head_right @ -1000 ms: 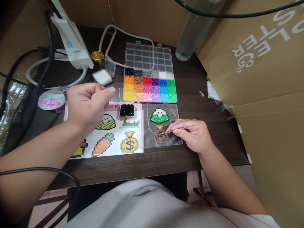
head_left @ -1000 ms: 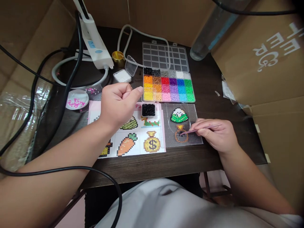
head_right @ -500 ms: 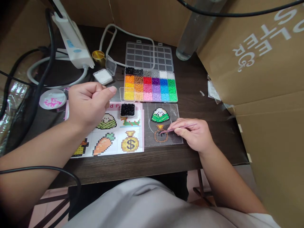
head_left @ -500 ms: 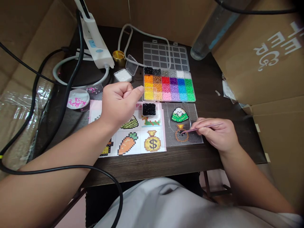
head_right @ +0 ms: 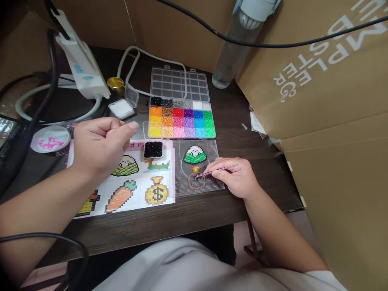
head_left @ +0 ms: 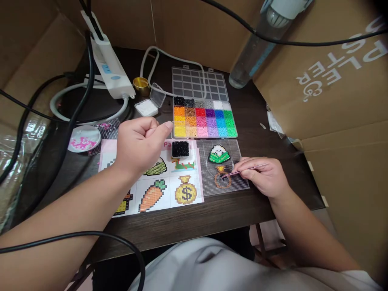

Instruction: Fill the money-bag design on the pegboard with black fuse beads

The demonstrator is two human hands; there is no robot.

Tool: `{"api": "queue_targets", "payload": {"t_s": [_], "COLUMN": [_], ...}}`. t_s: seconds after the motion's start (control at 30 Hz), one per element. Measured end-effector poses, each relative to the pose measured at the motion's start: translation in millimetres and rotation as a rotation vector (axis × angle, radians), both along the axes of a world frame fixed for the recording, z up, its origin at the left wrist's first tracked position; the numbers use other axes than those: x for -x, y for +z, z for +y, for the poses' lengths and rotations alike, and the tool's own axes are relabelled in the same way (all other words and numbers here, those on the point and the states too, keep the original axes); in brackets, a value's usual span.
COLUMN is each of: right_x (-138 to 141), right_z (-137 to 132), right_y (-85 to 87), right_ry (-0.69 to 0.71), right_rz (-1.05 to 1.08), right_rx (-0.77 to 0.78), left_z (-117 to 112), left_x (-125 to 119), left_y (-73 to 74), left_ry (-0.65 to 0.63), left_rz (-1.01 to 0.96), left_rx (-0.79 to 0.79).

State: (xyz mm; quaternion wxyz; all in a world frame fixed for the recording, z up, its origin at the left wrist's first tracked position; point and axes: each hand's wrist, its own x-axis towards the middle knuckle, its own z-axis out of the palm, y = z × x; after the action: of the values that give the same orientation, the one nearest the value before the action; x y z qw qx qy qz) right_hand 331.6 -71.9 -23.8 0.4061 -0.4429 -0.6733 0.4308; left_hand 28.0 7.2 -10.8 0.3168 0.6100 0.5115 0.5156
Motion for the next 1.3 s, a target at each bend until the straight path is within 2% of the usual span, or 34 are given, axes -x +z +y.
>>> {"api": "queue_targets", "payload": {"t_s": [0.67,1.3], "right_x": [-0.9,-0.7], "right_z": [-0.4,-0.2], "right_y": [-0.4,-1.2], "right_ry": [-0.024,0.014], "right_rz": [-0.036,0.040], "right_rx": [-0.008,0.008], "left_z": [0.9,0.3], "left_x": [1.1,0.3], "left_y": [-2.3,-1.3], "left_ry": [-0.013,-0.017], "left_rz": [0.000,0.001], "left_rx": [-0.014,-0.012]}}
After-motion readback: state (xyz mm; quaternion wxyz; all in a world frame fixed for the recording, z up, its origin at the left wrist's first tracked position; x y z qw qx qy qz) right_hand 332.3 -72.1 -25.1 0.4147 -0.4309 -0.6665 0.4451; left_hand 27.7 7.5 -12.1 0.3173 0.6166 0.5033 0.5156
